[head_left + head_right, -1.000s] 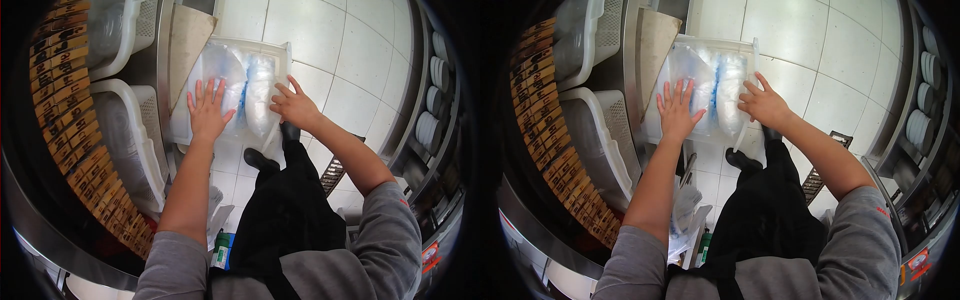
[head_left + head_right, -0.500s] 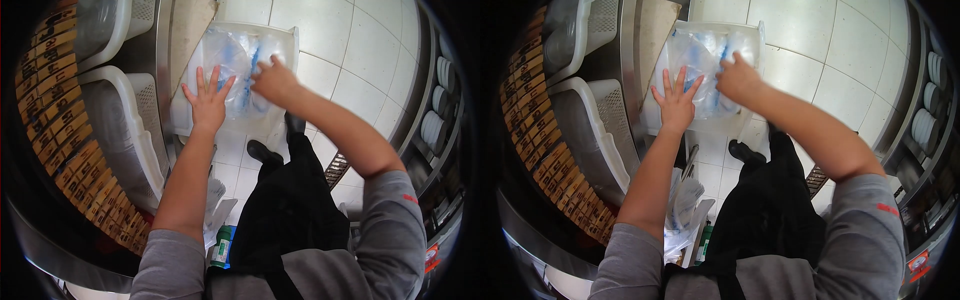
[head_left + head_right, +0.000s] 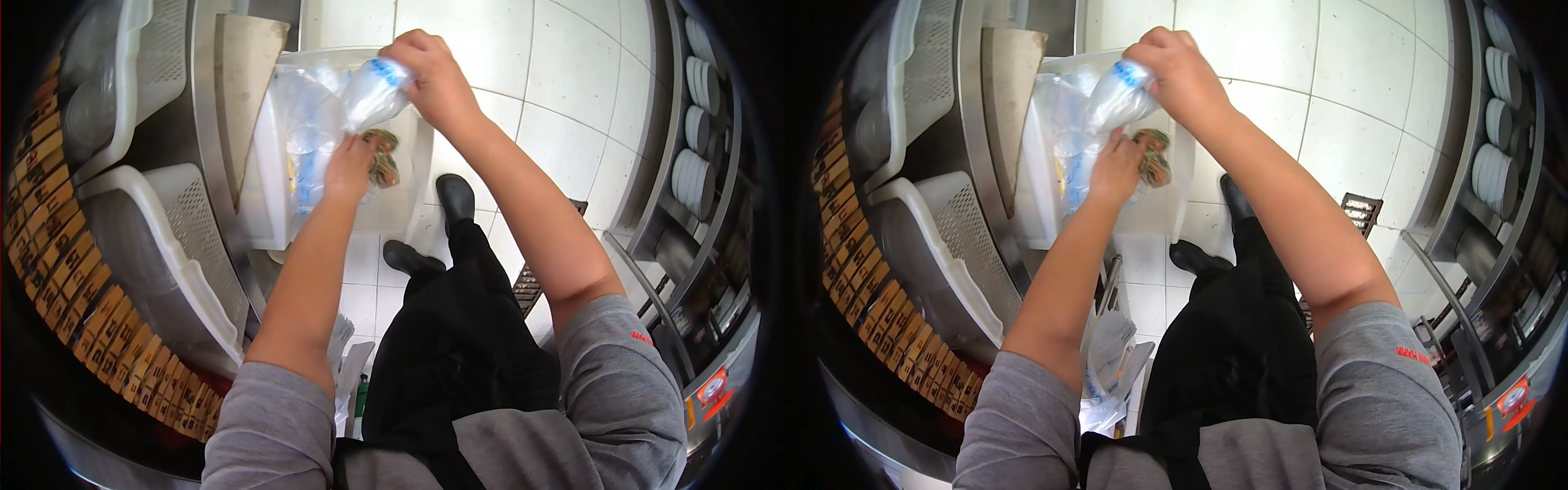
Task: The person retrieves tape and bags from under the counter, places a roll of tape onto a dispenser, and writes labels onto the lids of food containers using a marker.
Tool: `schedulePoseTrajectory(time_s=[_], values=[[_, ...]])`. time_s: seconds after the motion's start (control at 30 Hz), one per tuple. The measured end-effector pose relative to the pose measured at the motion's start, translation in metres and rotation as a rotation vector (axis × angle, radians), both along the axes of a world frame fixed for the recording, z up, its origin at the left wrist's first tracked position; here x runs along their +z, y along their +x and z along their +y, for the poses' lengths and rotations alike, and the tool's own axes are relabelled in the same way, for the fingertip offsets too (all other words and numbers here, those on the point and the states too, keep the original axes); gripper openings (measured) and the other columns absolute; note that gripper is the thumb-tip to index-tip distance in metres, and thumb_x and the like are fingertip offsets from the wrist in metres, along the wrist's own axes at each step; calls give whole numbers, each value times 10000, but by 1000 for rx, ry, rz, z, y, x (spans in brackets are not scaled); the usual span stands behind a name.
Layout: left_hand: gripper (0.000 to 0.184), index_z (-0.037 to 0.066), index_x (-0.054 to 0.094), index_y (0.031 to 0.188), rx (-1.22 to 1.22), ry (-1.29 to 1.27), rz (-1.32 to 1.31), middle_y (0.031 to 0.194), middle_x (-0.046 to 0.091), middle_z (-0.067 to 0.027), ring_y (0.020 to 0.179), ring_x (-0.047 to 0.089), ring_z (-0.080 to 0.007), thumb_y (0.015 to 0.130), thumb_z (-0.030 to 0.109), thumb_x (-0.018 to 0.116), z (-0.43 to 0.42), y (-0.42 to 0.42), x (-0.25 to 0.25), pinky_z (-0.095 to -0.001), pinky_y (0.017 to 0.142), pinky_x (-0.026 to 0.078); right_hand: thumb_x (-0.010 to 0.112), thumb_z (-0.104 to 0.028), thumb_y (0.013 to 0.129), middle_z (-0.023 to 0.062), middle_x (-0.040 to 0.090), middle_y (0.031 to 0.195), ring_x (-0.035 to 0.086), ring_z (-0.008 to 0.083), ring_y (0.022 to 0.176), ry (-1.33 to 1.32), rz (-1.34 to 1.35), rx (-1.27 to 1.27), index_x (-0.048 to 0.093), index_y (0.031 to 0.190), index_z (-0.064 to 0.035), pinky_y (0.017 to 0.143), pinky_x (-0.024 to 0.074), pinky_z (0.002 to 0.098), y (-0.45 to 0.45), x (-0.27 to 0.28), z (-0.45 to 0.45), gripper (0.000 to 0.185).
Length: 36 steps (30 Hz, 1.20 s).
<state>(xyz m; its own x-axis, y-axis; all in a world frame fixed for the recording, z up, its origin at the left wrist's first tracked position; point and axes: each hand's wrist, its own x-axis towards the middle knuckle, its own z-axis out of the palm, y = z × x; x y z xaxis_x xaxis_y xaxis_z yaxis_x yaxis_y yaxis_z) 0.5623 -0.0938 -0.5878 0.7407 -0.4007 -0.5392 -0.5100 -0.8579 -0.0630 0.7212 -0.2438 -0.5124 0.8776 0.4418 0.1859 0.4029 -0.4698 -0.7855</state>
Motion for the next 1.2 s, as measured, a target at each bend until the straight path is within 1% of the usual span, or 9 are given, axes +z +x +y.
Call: schedulePoseTrajectory(time_s=[0.03,0.1,0.2,0.27,0.4,0.63,0.77,0.87,1.2], values=[[718,40,302,1436,68,133,115,1239,538,-52,1228,428,-193,852,372,555,2,0,0,-415,1134,179,574,135,643,77,577,1011,552,295,985,-32,-15,59,648,993,-105,828,493,347,-3,-2,-2,432],[651,20,471,1331,-26,106,-65,1201,559,-54,1152,456,-195,837,431,572,8,-5,14,-418,1137,166,583,131,640,81,565,1032,538,303,1006,-60,-32,98,649,1006,-123,834,494,356,-5,-6,-3,449],[475,39,669,1091,-18,267,221,1123,591,-42,1135,460,-188,833,425,572,10,7,55,-410,1140,158,589,43,700,64,552,1030,524,270,1032,-65,11,96,656,987,-155,833,498,343,-7,-2,2,355],[324,97,740,933,21,265,199,1097,614,-52,1172,447,-196,883,307,498,21,6,63,-436,1141,114,591,54,693,68,548,1039,524,270,1032,-39,48,73,657,990,-155,837,495,342,-11,0,6,369],[296,94,738,941,62,352,282,1092,619,-55,1154,466,-198,878,229,481,27,12,74,-431,1150,91,597,77,685,98,527,1036,530,284,1004,133,96,-26,653,1008,-135,842,482,350,-15,-3,10,391],[330,51,660,1121,260,60,-38,1146,602,-84,1075,562,-261,886,157,453,40,13,-1,-443,1099,260,641,40,693,136,521,945,541,293,920,181,14,-325,670,973,-72,769,477,342,-66,31,-20,304],[311,77,660,1112,363,51,-25,1119,597,-79,1055,553,-254,871,152,479,35,34,-37,-435,1042,284,666,79,542,107,504,908,512,292,882,49,20,-9,669,1099,-134,774,453,318,-124,41,-31,597],[299,96,661,1105,412,65,7,1100,594,-74,1041,547,-248,859,147,498,31,48,-50,-428,1000,301,678,-3,590,57,434,784,477,257,800,-109,16,175,643,1158,-133,738,427,336,-148,51,-28,584],[280,160,661,1082,513,-295,22,1034,582,-60,992,525,-230,821,134,563,-6,-62,61,-407,860,360,591,-45,717,33,501,796,489,209,754,-279,-106,197,575,1231,-75,683,399,332,-129,37,17,515]])
